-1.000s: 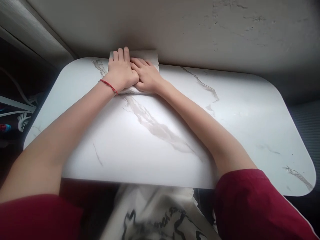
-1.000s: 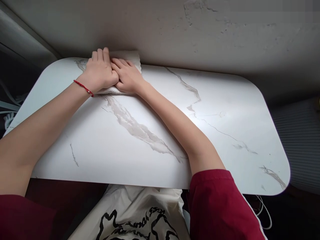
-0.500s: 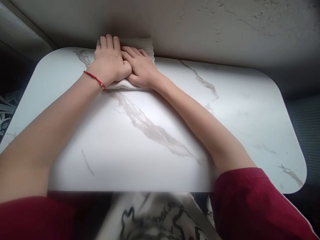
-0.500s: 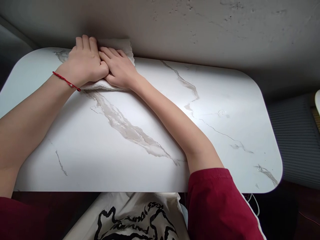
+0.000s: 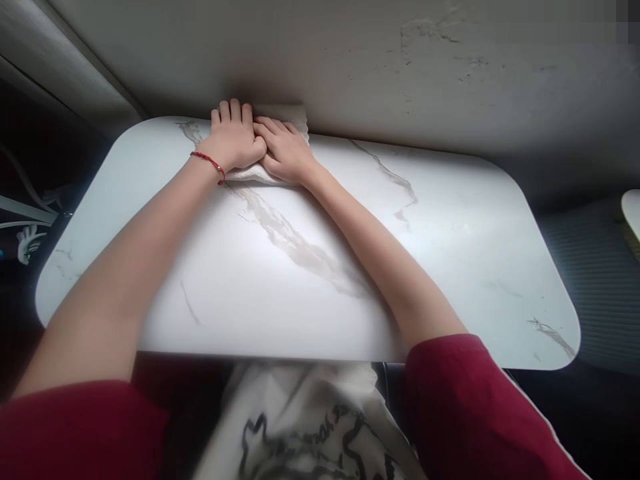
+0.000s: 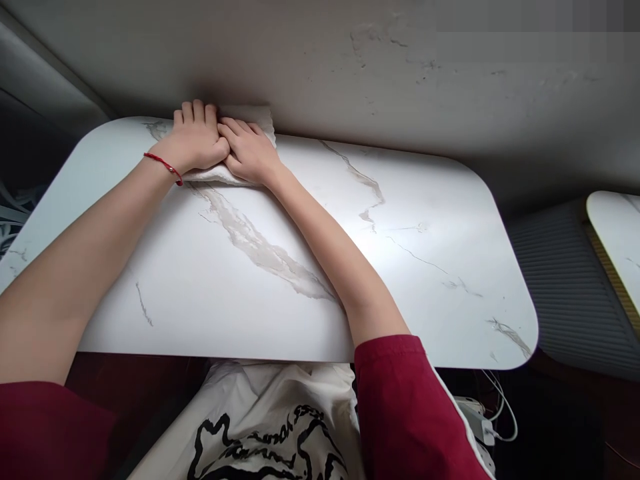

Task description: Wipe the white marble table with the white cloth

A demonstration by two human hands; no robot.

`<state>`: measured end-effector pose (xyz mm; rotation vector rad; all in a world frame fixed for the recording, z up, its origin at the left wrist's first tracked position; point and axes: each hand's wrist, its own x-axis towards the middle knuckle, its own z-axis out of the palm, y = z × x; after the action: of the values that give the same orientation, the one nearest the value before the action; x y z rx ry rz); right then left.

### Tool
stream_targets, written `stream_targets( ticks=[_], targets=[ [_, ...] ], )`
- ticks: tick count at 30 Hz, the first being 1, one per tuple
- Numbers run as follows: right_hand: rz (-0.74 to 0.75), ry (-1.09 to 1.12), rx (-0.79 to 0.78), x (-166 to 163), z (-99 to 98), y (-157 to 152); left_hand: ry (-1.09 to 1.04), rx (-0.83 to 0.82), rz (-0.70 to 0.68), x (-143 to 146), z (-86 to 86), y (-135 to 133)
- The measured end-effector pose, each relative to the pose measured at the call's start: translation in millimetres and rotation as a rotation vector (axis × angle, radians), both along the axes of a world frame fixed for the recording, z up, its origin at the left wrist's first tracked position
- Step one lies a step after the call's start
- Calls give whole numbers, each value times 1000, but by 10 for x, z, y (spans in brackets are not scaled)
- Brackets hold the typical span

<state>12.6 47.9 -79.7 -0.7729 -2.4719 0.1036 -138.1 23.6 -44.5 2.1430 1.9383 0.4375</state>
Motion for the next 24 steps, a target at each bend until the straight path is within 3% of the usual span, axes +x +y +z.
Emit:
stream_targets(
  ticks=[4,12,19,24],
  targets=[
    [-54,-99,-14,-13,69,-100,140,4,33,-23,42,-101],
    [-120,-227,-37,56,199,-531,259,129,-92,-128,98,-482],
    [-69,-209,4,304,194,-1172,363,202,-207,1,155,-1121],
    [-32,-183,21,546,203,-1811,382,195,-247,210,197,-1710]
  ],
)
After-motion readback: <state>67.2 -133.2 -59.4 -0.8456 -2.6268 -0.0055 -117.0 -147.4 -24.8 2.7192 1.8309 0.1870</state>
